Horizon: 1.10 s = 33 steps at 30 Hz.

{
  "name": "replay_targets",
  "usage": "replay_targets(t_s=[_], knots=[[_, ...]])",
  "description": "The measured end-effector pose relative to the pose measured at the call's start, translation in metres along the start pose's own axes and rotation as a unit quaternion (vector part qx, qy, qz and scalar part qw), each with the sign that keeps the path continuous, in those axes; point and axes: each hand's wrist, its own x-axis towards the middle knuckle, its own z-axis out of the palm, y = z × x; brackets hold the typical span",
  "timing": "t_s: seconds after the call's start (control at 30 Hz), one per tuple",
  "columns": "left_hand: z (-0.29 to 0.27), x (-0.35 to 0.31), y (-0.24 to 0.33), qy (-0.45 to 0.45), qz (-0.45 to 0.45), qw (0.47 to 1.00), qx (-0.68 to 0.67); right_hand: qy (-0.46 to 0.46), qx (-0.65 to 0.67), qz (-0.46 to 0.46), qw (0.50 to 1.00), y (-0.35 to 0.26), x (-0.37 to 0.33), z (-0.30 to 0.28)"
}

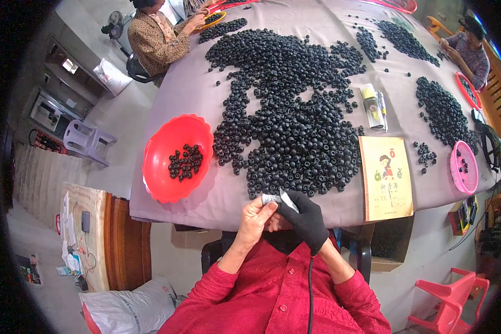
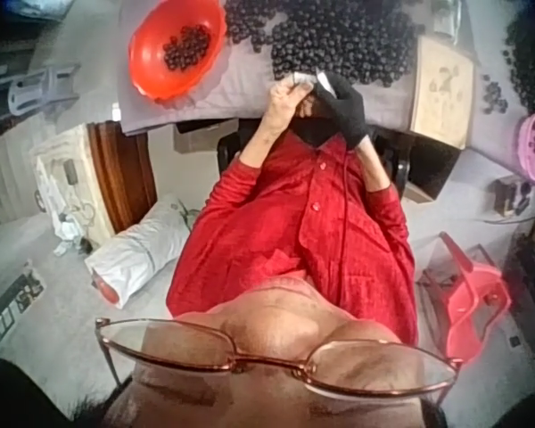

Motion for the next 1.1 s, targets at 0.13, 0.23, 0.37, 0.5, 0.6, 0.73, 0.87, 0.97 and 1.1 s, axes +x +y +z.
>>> replay_targets(t_s=[0.13, 0.23, 0.37, 0.5, 0.6, 0.73, 0.87, 0.97, 1.1], knots=[[-0.003, 0.003, -0.002, 0.015, -0.003, 1.000, 0.013, 0.004, -0.014, 0.005, 1.000, -0.006, 0.000, 0.001], [-0.006, 0.004, -0.007, 0.004, -0.003, 1.000, -0.005, 0.003, -0.020, 0.006, 1.000, -0.001, 0.000, -0.001], [-0.009, 0.003, -0.005, -0.019, -0.005, 1.000, -0.002, 0.011, -0.017, 0.006, 1.000, 0.000, -0.001, 0.000], [-0.011, 0.008, -0.009, 0.025, -0.011, 1.000, -0.014, 0.022, -0.024, 0.009, 0.999, 0.004, -0.003, 0.003], [-0.016, 0.012, -0.009, -0.002, -0.021, 0.998, -0.064, 0.030, 0.059, 0.032, 0.997, 0.004, -0.007, -0.001], [-0.018, 0.015, -0.009, -0.004, -0.004, 0.997, -0.078, -0.025, 0.007, 0.026, 0.999, 0.001, -0.011, -0.012], [-0.018, 0.014, -0.013, -0.001, -0.011, 0.996, -0.085, -0.068, 0.012, 0.024, 0.997, 0.000, -0.012, -0.011], [-0.017, 0.014, -0.017, -0.024, 0.000, 0.997, -0.072, -0.076, 0.016, 0.019, 0.997, 0.003, -0.013, -0.010], [-0.018, 0.012, -0.018, -0.028, 0.003, 0.998, -0.063, -0.070, -0.025, -0.021, 0.997, 0.005, -0.015, -0.008]])
